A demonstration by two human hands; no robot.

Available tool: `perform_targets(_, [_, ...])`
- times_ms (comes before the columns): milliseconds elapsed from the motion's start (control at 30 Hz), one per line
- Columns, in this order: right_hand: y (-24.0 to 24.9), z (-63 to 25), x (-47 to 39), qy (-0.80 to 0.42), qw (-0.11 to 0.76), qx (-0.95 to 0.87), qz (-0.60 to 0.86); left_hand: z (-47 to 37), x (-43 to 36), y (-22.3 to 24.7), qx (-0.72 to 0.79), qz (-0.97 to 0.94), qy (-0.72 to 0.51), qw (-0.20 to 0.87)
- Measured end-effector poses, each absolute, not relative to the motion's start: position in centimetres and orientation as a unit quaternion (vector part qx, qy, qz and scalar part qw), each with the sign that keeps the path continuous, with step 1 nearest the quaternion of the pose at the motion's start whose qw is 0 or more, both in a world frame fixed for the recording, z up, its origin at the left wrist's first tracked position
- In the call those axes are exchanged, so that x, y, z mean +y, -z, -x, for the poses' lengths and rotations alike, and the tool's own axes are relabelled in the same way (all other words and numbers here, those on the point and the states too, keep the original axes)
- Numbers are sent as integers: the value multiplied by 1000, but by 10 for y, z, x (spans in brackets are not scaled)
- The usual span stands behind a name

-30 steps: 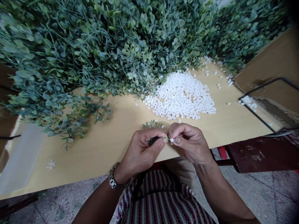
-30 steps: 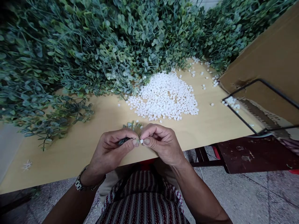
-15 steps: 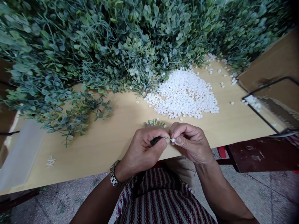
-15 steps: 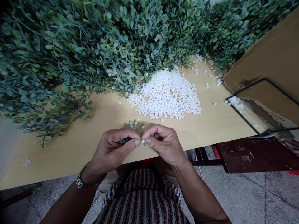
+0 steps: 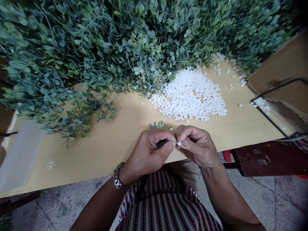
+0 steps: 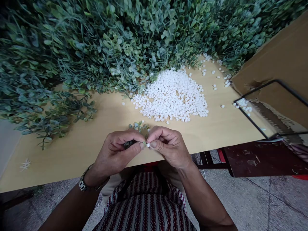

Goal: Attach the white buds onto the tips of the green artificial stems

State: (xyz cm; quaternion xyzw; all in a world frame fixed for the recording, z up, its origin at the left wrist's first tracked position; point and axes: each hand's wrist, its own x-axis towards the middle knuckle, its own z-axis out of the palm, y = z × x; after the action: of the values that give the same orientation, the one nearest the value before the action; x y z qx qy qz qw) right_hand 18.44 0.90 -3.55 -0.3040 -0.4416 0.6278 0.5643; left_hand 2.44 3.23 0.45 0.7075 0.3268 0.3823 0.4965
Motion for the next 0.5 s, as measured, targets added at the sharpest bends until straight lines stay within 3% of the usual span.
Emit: perform_targets(500, [36, -185, 9, -572, 556, -499, 337, -25, 31, 0, 330, -726, -398, 454])
